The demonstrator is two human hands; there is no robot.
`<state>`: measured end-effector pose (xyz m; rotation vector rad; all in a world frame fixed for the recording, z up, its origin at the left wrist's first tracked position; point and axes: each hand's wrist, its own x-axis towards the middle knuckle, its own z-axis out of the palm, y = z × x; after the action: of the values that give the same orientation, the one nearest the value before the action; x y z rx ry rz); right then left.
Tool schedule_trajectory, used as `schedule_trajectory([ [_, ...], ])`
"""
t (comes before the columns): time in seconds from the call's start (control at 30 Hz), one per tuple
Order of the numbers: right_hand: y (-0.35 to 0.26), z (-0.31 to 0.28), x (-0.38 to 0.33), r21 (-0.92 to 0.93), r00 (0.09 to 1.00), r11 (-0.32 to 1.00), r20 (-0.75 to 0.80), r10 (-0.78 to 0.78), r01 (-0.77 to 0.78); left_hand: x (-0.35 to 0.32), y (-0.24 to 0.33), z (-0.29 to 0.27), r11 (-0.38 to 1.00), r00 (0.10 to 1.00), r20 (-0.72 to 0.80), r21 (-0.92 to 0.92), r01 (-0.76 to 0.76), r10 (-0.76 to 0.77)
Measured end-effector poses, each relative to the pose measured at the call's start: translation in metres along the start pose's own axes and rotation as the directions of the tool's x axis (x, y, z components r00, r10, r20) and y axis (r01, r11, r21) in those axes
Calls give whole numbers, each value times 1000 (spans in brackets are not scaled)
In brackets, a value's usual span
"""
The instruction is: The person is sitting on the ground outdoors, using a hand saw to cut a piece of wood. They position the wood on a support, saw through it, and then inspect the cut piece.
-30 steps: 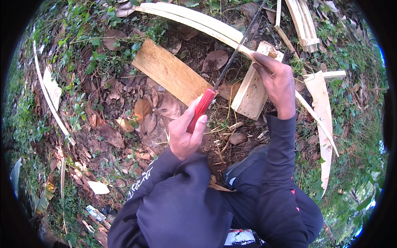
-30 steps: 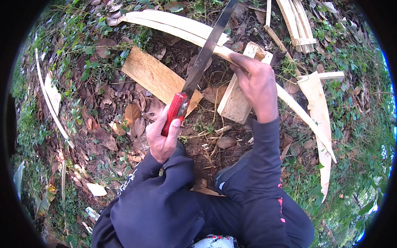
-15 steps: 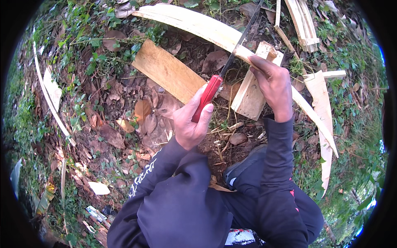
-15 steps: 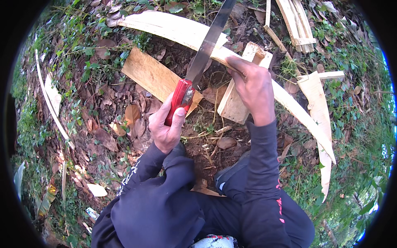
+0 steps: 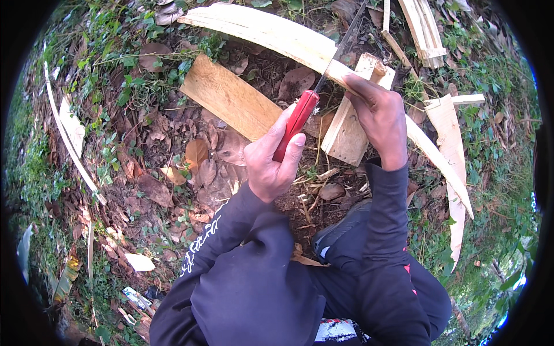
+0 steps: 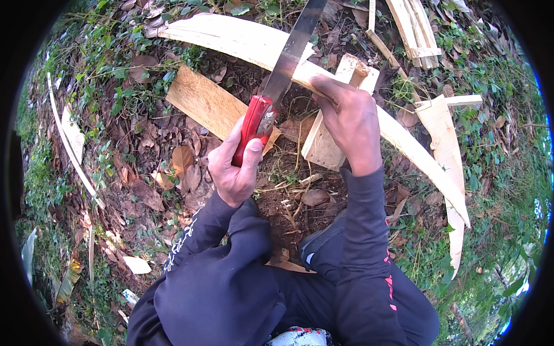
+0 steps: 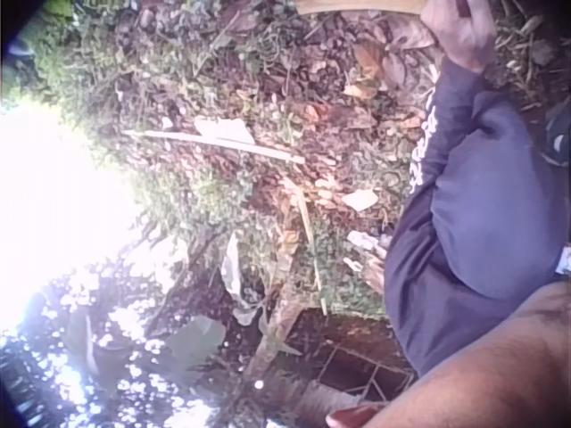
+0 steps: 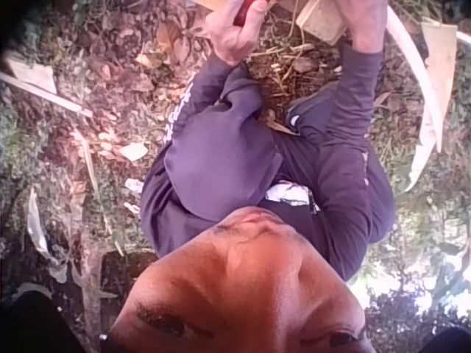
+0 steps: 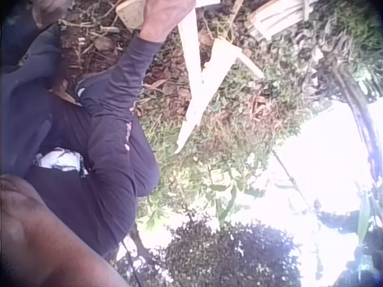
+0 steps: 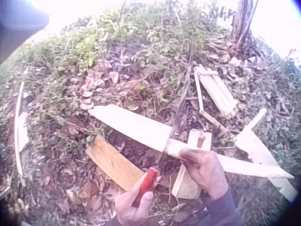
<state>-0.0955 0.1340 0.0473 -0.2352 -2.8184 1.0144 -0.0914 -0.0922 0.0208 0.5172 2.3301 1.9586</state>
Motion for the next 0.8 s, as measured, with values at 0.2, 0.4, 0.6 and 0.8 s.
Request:
schedule_trajectory([
  [0.2, -4, -1, 1, -6, 1000, 1000, -2, 14, -14, 1, 1, 1, 1000, 1000, 7, 23, 19, -20],
  [0.4, 1, 1, 0, -20, 1000, 1000, -15, 17, -17, -12, 3, -3, 998, 999, 13, 52, 40, -40],
  [0.6, -1, 2, 0, -26, 1000, 1000, -14, 0, -1, -43, 4, -28, 983, 986, 98, 135, 121, -135],
  [0.8, 0, 2, 0, 47, 999, 998, -3, 42, -42, -74, 4, -48, 973, 983, 106, 190, 129, -151],
])
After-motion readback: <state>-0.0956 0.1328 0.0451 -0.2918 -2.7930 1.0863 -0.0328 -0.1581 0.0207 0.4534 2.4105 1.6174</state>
